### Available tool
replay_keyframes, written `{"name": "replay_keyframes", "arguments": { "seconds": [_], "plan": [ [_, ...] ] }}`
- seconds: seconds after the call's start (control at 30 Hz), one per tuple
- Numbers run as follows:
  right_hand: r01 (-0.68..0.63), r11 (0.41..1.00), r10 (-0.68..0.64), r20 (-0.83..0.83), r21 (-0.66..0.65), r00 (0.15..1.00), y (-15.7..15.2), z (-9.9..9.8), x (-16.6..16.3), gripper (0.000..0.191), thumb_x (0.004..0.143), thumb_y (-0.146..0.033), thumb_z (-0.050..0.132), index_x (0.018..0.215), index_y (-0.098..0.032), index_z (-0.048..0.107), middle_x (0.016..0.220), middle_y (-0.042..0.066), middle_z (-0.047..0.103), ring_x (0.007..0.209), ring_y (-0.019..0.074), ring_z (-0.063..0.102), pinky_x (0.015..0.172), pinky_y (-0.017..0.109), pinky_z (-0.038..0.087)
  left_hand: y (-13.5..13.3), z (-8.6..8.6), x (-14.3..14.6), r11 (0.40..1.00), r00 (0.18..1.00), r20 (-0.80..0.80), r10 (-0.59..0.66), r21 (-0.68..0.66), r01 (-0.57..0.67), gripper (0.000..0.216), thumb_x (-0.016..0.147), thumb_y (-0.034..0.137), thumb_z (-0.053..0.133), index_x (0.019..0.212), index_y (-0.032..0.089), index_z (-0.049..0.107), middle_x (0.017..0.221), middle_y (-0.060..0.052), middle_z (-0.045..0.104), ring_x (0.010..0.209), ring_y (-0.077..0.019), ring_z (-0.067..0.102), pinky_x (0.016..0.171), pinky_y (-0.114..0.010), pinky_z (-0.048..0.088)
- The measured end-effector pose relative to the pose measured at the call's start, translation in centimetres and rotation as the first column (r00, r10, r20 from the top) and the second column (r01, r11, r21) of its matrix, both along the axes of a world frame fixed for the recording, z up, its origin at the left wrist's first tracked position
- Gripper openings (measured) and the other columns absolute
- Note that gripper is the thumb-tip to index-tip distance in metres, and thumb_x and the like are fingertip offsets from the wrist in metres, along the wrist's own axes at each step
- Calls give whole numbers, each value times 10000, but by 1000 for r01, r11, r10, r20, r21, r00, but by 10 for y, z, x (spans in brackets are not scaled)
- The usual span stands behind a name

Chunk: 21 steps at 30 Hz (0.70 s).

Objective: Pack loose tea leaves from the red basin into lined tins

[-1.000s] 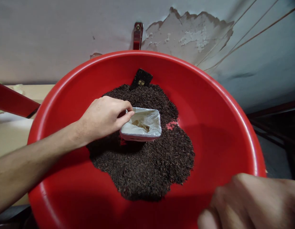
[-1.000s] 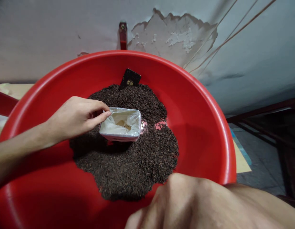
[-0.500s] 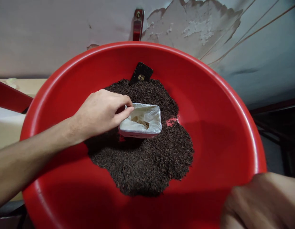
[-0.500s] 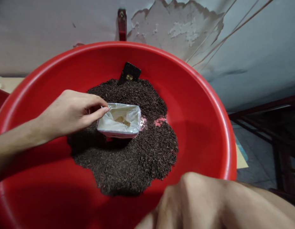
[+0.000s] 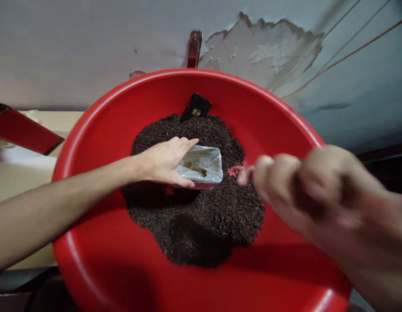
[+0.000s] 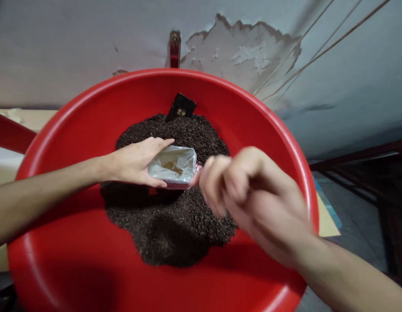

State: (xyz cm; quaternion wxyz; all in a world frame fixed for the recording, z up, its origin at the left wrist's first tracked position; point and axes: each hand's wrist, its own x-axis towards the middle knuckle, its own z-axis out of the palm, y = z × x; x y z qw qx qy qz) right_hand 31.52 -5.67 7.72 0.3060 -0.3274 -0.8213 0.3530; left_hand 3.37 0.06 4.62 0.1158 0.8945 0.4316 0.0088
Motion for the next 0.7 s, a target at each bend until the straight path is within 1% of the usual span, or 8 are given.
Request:
{"name": "replay_keyframes", "arguments": {
  "seconds": [0.03, 0.07, 0.13, 0.27, 0.4, 0.5, 0.6, 0.7],
  "plan": [
    [52, 998, -50, -72, 27, 996, 13, -4, -9, 215, 1063, -455, 328, 1273, -453, 377, 1107, 57, 587, 1003, 227, 638, 876, 478, 578, -1, 1, 2, 1000, 999, -48, 17, -16, -17, 1067, 745, 690, 702, 1543, 75, 352, 1427, -230, 541, 1274, -353, 536, 1067, -419, 451],
    [133, 991, -131, -102, 14, 986, 26, -12, -15, 277, 1002, -441, 527, 1246, -397, 403, 1184, 68, 567, 1062, 237, 628, 920, 478, 576, -4, 2, 5, 999, 995, -90, 44, -14, -45, 1035, 751, 679, 693, 1525, 67, 379, 1387, -228, 568, 1245, -355, 555, 1041, -414, 470],
    [169, 985, -170, -15, -30, 985, 48, -39, -21, 513, 887, -402, 694, 1291, -316, 389, 1289, 109, 545, 1144, 260, 621, 969, 489, 571, -15, 8, 10, 991, 981, -142, 133, 26, -131, 943, 763, 677, 667, 1459, 74, 463, 1311, -219, 613, 1200, -362, 586, 980, -409, 507],
    [-3, 968, 48, 178, -249, 983, 65, -102, -26, 853, 770, -290, 770, 1471, -206, 291, 1482, 193, 475, 1335, 300, 550, 1093, 486, 515, -44, 15, 17, 944, 927, -183, 328, 99, -314, 891, 807, 712, 601, 1388, 39, 528, 1236, -246, 652, 1155, -382, 630, 904, -411, 545],
    [-130, 965, 182, 220, -228, 958, 54, -141, -51, 600, 883, -270, 640, 1429, -145, 426, 1431, 195, 567, 1275, 299, 597, 1094, 498, 502, -45, 19, 10, 930, 899, -237, 369, 89, -358, 1126, 839, 859, 447, 1558, 0, 338, 1237, -292, 671, 1123, -409, 673, 873, -429, 551],
    [-112, 980, 154, 269, -167, 951, 55, -152, -77, 461, 936, -213, 541, 1388, -145, 484, 1350, 179, 638, 1163, 278, 658, 1006, 465, 553, -24, 22, -6, 924, 896, -231, 379, 39, -380, 1000, 907, 849, 283, 1592, 123, 343, 1174, -241, 728, 1098, -403, 701, 874, -457, 550],
    [-48, 998, 58, 401, -36, 914, 70, -150, -106, 412, 956, -181, 508, 1367, -183, 520, 1303, 133, 678, 1137, 252, 672, 994, 414, 548, -1, 23, -24, 896, 875, -216, 434, 5, -443, 688, 1026, 641, 225, 1450, 216, 563, 1253, -196, 719, 1160, -376, 688, 909, -461, 547],
    [7, 997, -46, 488, 80, 872, 93, -139, -127, 380, 984, -214, 492, 1360, -208, 552, 1326, 110, 665, 1164, 233, 650, 1026, 390, 521, 13, 23, -39, 851, 832, -214, 511, -12, -525, 609, 1041, 552, 247, 1248, 227, 719, 1274, -170, 719, 1178, -350, 684, 931, -435, 550]
  ]
}}
